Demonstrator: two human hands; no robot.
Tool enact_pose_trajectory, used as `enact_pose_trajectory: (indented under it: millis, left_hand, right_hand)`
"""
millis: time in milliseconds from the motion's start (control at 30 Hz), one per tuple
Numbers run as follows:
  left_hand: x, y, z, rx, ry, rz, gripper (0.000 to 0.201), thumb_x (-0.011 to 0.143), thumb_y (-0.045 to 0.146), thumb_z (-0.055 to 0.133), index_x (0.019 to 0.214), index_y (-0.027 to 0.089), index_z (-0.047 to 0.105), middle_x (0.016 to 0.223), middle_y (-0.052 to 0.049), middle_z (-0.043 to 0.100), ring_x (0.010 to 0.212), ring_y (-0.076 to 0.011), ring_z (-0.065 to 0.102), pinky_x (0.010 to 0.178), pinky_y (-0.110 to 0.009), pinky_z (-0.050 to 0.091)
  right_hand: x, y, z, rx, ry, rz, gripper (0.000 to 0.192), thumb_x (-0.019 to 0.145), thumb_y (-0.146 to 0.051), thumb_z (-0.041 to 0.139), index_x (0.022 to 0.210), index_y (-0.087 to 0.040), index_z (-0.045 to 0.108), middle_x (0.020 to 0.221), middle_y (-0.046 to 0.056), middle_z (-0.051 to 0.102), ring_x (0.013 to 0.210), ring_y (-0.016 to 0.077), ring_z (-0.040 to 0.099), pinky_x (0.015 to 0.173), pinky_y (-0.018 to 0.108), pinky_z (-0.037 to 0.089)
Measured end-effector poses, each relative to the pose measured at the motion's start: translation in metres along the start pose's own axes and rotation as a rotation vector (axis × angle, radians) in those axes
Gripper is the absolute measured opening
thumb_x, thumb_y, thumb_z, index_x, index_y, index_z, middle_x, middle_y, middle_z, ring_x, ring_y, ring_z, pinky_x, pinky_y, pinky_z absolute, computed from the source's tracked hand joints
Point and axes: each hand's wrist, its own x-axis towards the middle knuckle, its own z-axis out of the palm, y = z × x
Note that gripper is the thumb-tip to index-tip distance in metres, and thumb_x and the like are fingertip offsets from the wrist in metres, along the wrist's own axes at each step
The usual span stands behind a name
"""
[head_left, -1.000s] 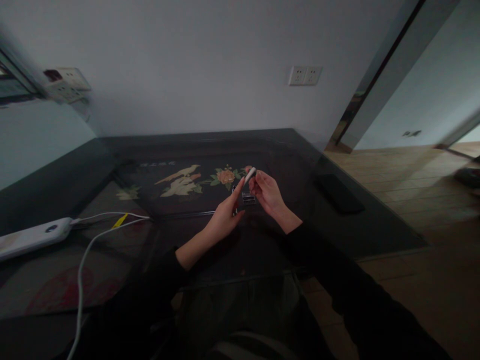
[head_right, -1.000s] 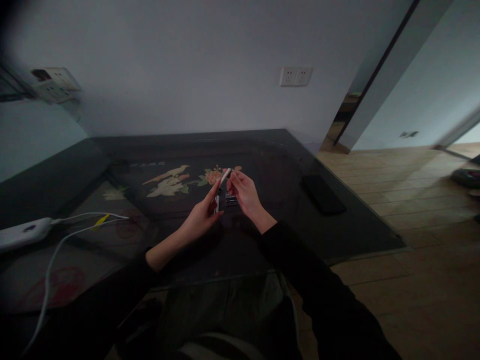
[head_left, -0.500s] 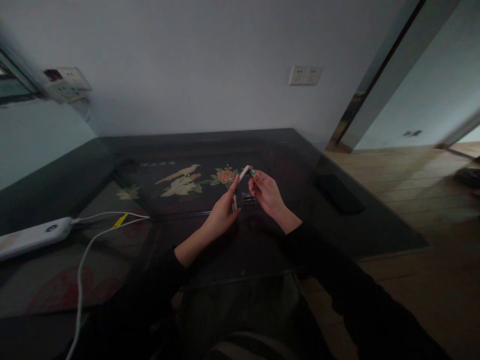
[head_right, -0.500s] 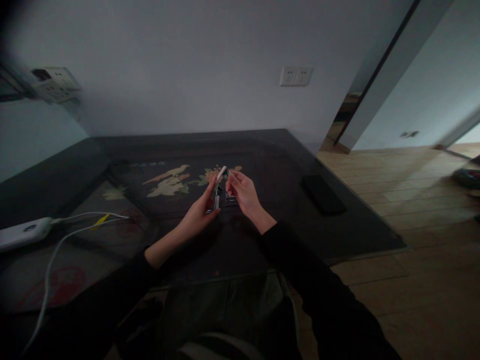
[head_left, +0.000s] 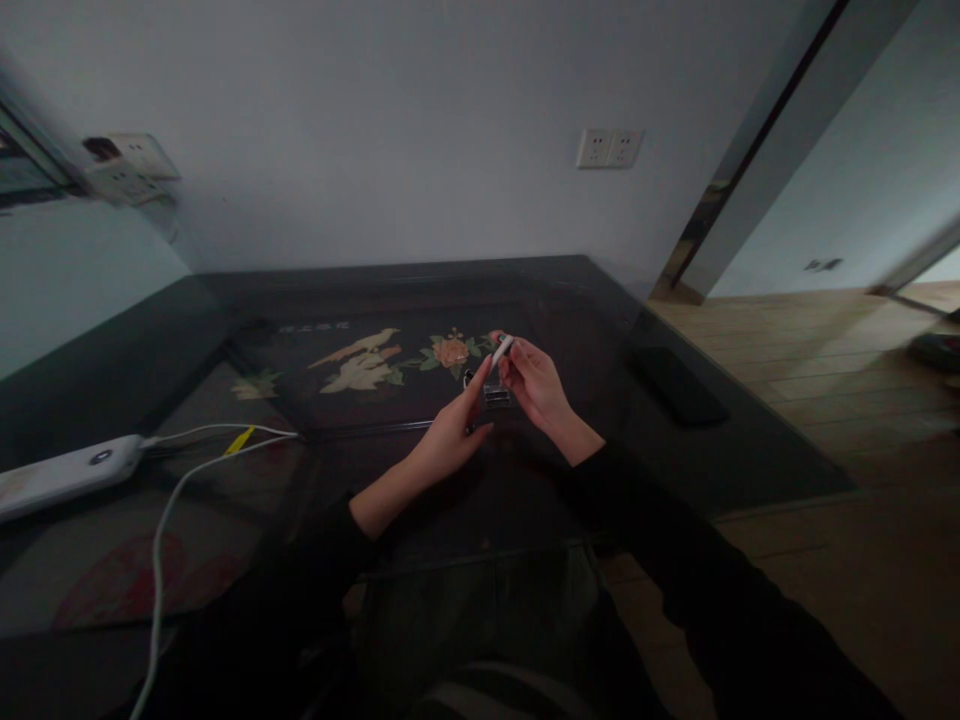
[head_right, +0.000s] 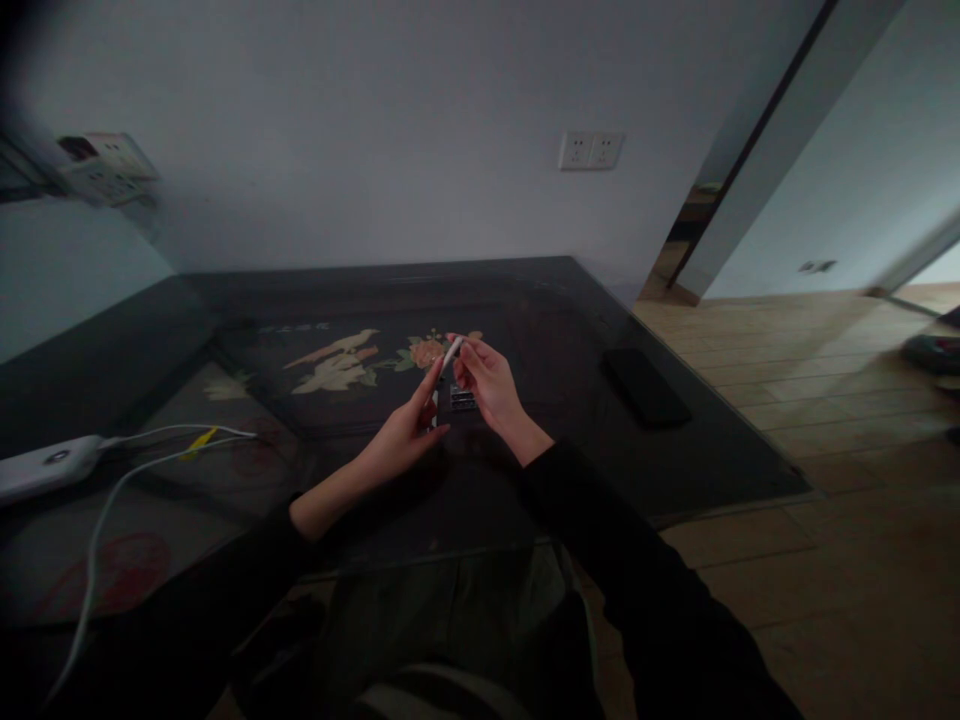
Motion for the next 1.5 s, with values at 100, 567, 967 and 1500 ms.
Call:
enact_pose_trajectory:
  millis: [100, 567, 967, 1500]
  left_hand:
    - [0.001, 0.0, 0.0, 0.011, 0.0, 0.008, 0.09, 0.081, 0.01, 0.054, 0.159, 0.02, 0.01, 0.078, 0.001, 0.048, 0.067, -0.0126, 0.042, 0.065, -0.025, 0.04]
    - [0.004, -0.005, -0.004, -0.04, 0.139, 0.022, 0.057, 0.099, 0.025, 0.037, 0.156, 0.026, 0.028, 0.151, -0.01, 0.048, 0.134, -0.0261, 0.05, 0.112, -0.048, 0.039]
    - [0.004, -0.01, -0.004, -0.135, 0.125, -0.013, 0.057, 0.1, 0.022, 0.038, 0.156, 0.028, 0.029, 0.159, -0.004, 0.036, 0.145, -0.0251, 0.037, 0.119, -0.05, 0.031]
    - [0.004, -0.01, -0.007, -0.112, 0.139, -0.053, 0.058, 0.098, 0.023, 0.038, 0.156, 0.024, 0.03, 0.158, -0.006, 0.038, 0.143, -0.0246, 0.04, 0.118, -0.048, 0.032]
  right_hand:
    - [0.0, 0.0, 0.0, 0.007, 0.001, 0.005, 0.047, 0.07, -0.06, 0.078, 0.098, -0.022, 0.074, 0.061, -0.003, 0.052, 0.054, 0.0091, 0.041, 0.05, 0.024, 0.033]
    - [0.001, 0.001, 0.0, -0.017, -0.061, -0.022, 0.047, 0.072, -0.062, 0.075, 0.094, -0.021, 0.073, 0.059, -0.004, 0.052, 0.05, 0.0073, 0.041, 0.047, 0.023, 0.031]
    - [0.002, 0.002, -0.001, 0.01, -0.056, -0.013, 0.045, 0.071, -0.06, 0.077, 0.092, -0.021, 0.073, 0.06, -0.004, 0.053, 0.051, 0.0072, 0.041, 0.048, 0.024, 0.03]
    - [0.001, 0.003, 0.0, -0.006, -0.064, -0.025, 0.042, 0.073, -0.06, 0.076, 0.085, -0.02, 0.067, 0.058, -0.004, 0.053, 0.05, 0.0074, 0.041, 0.047, 0.024, 0.028]
